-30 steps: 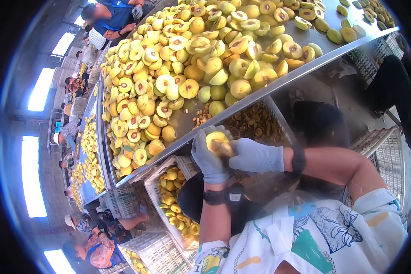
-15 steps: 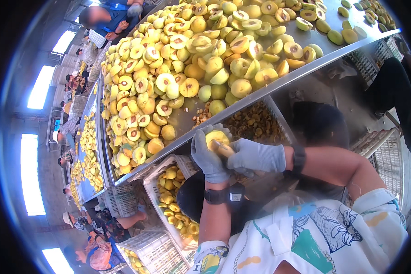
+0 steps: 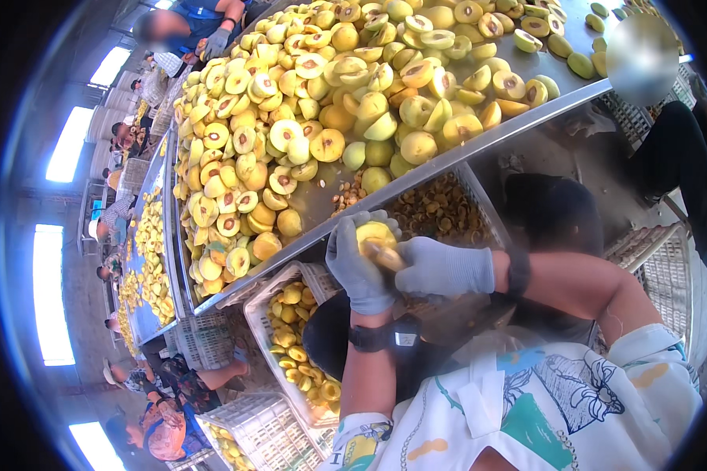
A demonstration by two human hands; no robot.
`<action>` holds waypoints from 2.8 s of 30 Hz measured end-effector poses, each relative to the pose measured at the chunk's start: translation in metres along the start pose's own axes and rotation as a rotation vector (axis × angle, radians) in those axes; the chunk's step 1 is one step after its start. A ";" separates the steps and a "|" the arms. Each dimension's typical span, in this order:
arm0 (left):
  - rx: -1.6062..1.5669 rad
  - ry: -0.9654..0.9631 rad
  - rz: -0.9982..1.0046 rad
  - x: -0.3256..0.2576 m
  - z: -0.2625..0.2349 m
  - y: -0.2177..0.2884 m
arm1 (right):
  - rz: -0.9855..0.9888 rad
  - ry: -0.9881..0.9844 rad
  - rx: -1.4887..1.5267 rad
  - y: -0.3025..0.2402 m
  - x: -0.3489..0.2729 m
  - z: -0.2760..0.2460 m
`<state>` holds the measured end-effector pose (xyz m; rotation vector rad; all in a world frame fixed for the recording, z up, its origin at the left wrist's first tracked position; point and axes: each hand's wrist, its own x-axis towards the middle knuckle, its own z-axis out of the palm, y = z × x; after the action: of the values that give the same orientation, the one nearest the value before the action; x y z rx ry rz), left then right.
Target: The person uses a specialized tool to remove the pits from apricots and then places the pitted fruit into a basket.
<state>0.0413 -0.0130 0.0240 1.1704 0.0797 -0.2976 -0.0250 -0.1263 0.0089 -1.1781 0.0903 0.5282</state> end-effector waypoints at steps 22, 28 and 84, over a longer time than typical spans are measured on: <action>-0.615 -0.291 -0.212 0.043 -0.090 -0.020 | -0.192 0.035 -0.391 -0.001 -0.013 0.010; -0.699 -0.160 -0.021 0.005 -0.075 0.030 | -0.269 0.274 -0.495 0.037 -0.019 -0.025; 1.846 0.213 0.390 0.141 -0.174 0.091 | 0.076 0.406 -1.454 0.068 -0.054 0.021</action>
<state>0.2171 0.1526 0.0070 2.9878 -0.3187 0.2309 -0.1066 -0.1071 -0.0230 -2.7073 0.0954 0.3724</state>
